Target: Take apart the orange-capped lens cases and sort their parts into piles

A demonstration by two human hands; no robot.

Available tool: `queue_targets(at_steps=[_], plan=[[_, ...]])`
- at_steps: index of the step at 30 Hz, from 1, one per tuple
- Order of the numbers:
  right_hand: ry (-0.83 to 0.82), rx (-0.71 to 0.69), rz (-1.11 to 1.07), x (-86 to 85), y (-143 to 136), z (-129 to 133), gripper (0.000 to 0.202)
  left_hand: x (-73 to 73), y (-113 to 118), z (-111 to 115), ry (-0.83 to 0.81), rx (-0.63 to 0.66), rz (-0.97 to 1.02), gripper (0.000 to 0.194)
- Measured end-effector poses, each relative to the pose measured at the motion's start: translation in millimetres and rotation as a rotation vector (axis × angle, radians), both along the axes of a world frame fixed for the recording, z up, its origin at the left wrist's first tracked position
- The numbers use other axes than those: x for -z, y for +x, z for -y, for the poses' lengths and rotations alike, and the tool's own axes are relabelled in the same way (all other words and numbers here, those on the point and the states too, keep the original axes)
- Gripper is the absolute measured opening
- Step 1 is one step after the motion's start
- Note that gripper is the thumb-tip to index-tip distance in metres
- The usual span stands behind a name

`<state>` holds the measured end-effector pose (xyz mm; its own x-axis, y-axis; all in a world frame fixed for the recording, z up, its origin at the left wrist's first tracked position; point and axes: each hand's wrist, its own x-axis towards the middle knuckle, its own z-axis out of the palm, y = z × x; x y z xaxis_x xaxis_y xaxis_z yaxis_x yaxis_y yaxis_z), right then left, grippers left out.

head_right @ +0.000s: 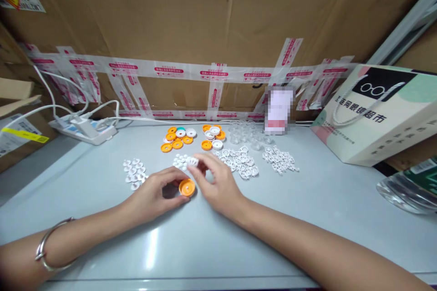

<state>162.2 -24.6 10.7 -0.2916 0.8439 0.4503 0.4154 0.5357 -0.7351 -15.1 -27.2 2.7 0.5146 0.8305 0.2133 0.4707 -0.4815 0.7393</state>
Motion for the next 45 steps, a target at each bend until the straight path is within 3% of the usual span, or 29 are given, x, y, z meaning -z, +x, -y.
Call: queue_targets(at_steps=[2,9,13,17,23,27,38,45], plan=[[-0.065,0.051,-0.071,-1.7,-0.6,-1.1,0.015,0.1,0.7,1.2,0.012,0.007,0.014,0.019],[-0.568,-0.063,-0.375,-1.0,-2.5,-7.7,0.025,-6.4,-3.1,3.5,0.108,0.044,-0.026,0.028],[-0.677,-0.053,-0.519,-1.6,1.2,-8.4,0.033,-14.1,-7.6,4.4,0.23,-0.023,-0.05,0.041],[-0.755,-0.097,-0.554,-5.3,1.5,-3.5,0.031,-16.0,-3.3,4.9,0.416,-0.055,-0.065,0.037],[-0.85,-0.179,-0.562,-12.5,-0.2,4.4,0.028,-19.3,2.6,7.1,0.634,-0.037,-0.126,0.018],[-0.887,-0.195,-0.564,-16.0,2.5,3.2,0.024,-24.2,-0.7,7.3,0.632,-0.051,-0.092,0.02],[-0.684,-0.137,-0.35,-14.6,5.0,3.4,0.017,-14.8,-0.2,8.5,0.709,0.003,-0.177,0.021],[-0.742,-0.113,-0.381,-13.4,4.6,2.3,0.016,-14.0,0.5,11.3,0.774,0.015,-0.19,0.024]])
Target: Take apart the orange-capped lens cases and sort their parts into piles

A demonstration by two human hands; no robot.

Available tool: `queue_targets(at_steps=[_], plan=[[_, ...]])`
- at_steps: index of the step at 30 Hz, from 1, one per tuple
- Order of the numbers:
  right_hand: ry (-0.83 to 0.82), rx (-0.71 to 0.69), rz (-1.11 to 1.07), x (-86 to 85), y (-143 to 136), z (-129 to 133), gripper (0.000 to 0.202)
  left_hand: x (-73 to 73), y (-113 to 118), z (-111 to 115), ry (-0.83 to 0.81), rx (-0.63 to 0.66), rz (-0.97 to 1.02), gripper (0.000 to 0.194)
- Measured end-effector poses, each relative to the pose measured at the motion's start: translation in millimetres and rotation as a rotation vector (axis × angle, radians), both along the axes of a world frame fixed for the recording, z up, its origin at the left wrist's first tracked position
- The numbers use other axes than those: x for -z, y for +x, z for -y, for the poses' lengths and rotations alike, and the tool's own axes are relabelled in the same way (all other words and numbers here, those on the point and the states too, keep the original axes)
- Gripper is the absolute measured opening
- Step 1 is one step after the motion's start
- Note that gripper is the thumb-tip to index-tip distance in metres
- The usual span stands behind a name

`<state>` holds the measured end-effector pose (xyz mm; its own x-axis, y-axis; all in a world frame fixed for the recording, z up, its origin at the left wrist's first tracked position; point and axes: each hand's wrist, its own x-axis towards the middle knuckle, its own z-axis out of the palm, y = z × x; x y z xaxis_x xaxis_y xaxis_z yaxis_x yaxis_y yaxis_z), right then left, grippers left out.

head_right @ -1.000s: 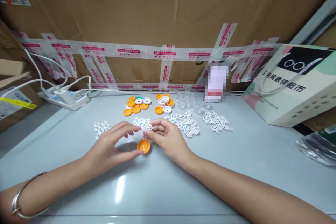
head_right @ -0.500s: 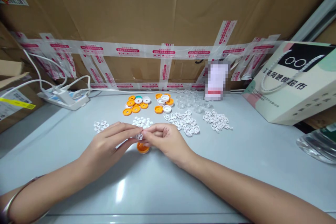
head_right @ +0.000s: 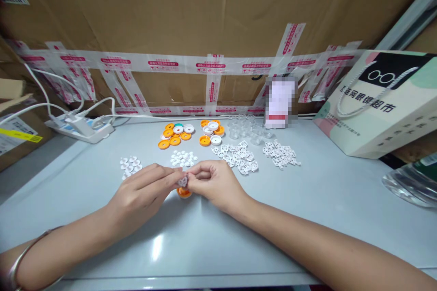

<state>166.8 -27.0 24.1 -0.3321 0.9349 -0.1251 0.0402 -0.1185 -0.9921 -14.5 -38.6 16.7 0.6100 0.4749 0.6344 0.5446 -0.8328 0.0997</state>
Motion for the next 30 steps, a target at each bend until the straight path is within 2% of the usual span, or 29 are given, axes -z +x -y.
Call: queue_targets(at_steps=[6,11,13,16,19,23,27,30], plan=[[-0.142,0.009,-0.056,6.9,1.3,-5.4,0.023,-0.7,-1.4,-3.3,-0.031,0.009,0.035,0.022],[-0.12,0.007,-0.023,7.3,-0.2,-6.8,0.02,-3.4,1.7,-6.1,-0.112,0.093,0.141,0.024],[-0.072,0.024,0.02,2.2,4.8,-11.4,0.018,-5.5,1.8,-5.8,-0.184,0.078,0.224,0.025],[0.061,0.033,0.164,-9.9,27.8,-27.0,0.017,-7.4,-0.1,-7.0,-0.341,-0.04,0.342,0.023],[0.191,0.068,0.457,-19.8,63.1,-47.7,0.017,-6.1,-2.1,-10.8,-0.541,-0.149,0.409,0.017],[0.266,0.082,0.769,-19.5,96.0,-67.5,0.016,-2.2,-3.1,-16.8,-0.733,-0.161,0.465,0.019],[0.282,0.046,0.863,-14.7,101.6,-73.8,0.017,-1.9,-2.8,-19.4,-0.827,-0.147,0.512,0.021],[0.329,0.118,0.826,-18.3,94.0,-69.1,0.025,-4.5,-1.4,-19.0,-0.972,-0.149,0.588,0.023]])
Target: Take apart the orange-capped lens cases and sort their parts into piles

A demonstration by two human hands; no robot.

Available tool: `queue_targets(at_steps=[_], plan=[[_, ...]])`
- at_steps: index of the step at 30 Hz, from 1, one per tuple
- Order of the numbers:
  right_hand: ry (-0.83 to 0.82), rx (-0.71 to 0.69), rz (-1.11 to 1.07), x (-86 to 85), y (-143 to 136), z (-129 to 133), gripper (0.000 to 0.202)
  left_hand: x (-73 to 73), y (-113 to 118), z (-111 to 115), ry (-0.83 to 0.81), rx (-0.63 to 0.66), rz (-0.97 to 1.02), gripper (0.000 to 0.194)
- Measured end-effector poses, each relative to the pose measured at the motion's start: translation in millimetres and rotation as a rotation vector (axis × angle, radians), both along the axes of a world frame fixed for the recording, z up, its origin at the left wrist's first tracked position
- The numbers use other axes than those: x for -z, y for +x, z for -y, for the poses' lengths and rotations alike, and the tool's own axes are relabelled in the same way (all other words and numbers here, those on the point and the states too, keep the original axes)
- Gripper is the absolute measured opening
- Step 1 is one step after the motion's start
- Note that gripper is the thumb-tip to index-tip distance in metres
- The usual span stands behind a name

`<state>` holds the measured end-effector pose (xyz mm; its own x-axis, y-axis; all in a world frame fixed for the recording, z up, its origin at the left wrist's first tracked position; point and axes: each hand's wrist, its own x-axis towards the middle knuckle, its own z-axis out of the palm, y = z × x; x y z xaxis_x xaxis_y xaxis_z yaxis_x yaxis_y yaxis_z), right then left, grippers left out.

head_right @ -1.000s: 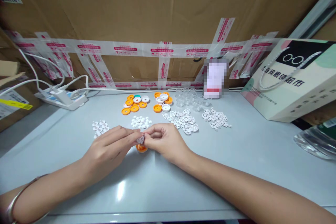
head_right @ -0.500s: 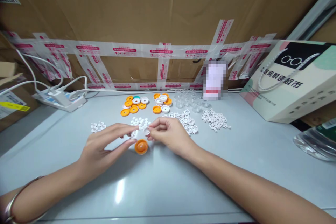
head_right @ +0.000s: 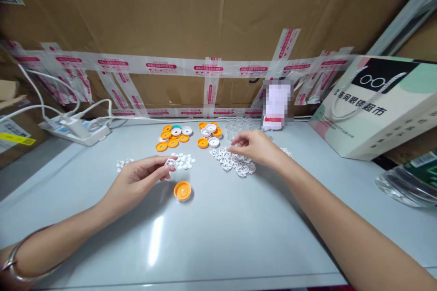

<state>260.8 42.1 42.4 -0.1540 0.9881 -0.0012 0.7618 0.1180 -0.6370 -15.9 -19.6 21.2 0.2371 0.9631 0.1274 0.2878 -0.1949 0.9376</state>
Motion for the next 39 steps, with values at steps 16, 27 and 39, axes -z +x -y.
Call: queue_targets(at_steps=[16,27,39], plan=[[-0.321,-0.252,-0.718,16.7,-83.4,64.1,0.027,0.4,1.8,5.5,0.415,0.176,-0.215,0.012],[-0.273,-0.183,-0.721,24.8,-90.4,62.9,0.02,4.6,-1.4,9.6,1.092,0.15,-0.725,0.022],[-0.373,-0.181,-0.846,20.1,-86.9,64.1,0.021,2.1,-7.4,5.0,1.274,0.245,-0.65,0.032]])
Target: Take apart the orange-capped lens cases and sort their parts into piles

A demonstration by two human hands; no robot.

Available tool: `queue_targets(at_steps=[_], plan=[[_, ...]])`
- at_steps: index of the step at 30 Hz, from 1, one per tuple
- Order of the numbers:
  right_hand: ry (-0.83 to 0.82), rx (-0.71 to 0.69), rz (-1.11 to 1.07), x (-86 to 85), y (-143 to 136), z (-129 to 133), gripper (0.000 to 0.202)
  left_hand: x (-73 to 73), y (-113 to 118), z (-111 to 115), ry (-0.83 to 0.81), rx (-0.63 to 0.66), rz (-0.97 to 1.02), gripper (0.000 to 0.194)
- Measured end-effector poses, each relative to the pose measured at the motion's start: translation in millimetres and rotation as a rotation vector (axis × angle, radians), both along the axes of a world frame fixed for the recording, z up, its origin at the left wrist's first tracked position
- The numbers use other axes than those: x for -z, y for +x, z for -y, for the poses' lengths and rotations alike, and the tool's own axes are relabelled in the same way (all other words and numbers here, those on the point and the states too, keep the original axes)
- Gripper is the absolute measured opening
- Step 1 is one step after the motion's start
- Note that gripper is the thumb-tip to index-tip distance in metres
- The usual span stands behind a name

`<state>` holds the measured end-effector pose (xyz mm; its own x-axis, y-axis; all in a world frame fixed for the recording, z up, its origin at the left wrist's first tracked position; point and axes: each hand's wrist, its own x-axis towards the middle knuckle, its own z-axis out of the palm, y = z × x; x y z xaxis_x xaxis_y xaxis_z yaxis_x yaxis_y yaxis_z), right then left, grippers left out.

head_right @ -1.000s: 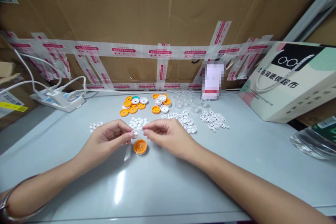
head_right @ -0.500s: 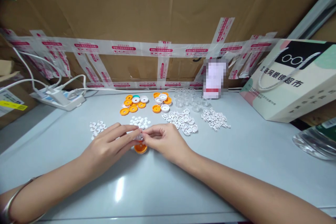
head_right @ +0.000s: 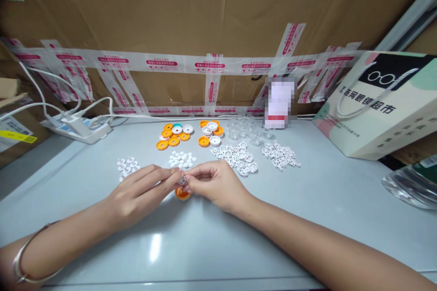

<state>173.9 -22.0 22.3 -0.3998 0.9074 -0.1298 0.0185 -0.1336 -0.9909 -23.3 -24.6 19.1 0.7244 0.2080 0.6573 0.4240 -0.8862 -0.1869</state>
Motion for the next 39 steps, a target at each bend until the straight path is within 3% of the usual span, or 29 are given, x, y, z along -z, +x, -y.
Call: queue_targets(at_steps=[8,15,24,39], plan=[[-0.109,0.004,-0.004,-3.2,-0.5,0.1,0.026,-3.4,-0.6,0.1,0.011,0.033,-0.018,0.029],[-0.087,-0.062,-0.035,-1.4,0.4,0.6,0.021,-1.8,-2.9,-0.4,0.023,0.049,-0.049,0.031],[-0.089,-0.102,-0.053,-1.1,3.8,-1.2,0.024,8.1,-1.4,-1.1,-0.185,0.009,0.14,0.028],[-0.191,0.066,-0.117,1.8,-5.1,3.0,0.023,7.6,-2.5,-2.7,-0.065,0.031,0.013,0.033]])
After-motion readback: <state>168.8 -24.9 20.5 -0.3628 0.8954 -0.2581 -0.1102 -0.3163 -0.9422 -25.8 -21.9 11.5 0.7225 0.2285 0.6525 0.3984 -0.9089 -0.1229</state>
